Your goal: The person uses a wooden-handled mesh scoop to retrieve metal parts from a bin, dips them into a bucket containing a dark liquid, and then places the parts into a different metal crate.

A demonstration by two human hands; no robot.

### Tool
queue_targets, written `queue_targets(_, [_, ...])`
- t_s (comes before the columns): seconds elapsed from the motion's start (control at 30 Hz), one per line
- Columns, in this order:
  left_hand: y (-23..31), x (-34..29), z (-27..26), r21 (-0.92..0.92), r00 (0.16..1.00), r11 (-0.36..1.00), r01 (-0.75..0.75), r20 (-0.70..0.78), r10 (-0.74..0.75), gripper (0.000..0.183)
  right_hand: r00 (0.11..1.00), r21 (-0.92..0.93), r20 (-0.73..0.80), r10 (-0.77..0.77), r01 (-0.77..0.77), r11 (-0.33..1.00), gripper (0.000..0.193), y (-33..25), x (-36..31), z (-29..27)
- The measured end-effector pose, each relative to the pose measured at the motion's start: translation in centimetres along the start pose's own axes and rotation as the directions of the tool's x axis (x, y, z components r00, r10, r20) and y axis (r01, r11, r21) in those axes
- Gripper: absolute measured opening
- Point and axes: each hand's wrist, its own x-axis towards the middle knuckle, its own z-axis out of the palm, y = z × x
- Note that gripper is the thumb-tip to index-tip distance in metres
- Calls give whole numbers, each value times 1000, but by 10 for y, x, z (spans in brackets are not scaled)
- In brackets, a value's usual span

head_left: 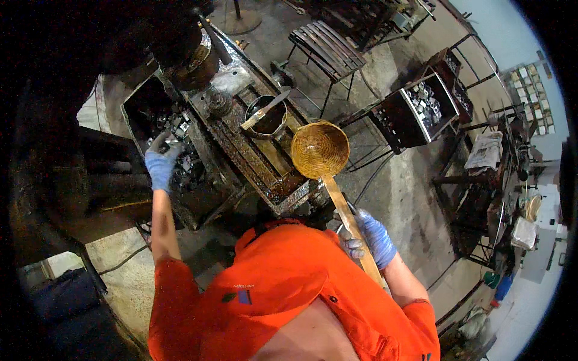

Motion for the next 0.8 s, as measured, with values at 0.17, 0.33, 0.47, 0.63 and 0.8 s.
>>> queue_targets(0.17, [146,-70,57,-152,909,948,-278,278,311,33,999,-68,7,38,-37,997,47,10,-1,4])
queue_targets(0.33, [173,-100,134,-106,594,684,-722,414,690,38,998,-100,-17,64,-65,993,56,22,-1,28])
queue_targets(0.47, [150,-106,145,-1,483,610,-792,609,629,35,996,-79,21,86,-84,993,63,27,4,20])
queue_targets(0.63, [104,-33,13,-123,977,971,-207,16,210,22,996,-46,-35,76,-78,996,60,26,6,11])
queue_targets(0.8, [-35,1,6,619,917,755,-216,393,-60,52,993,-18,27,118,-117,993,66,25,10,14])
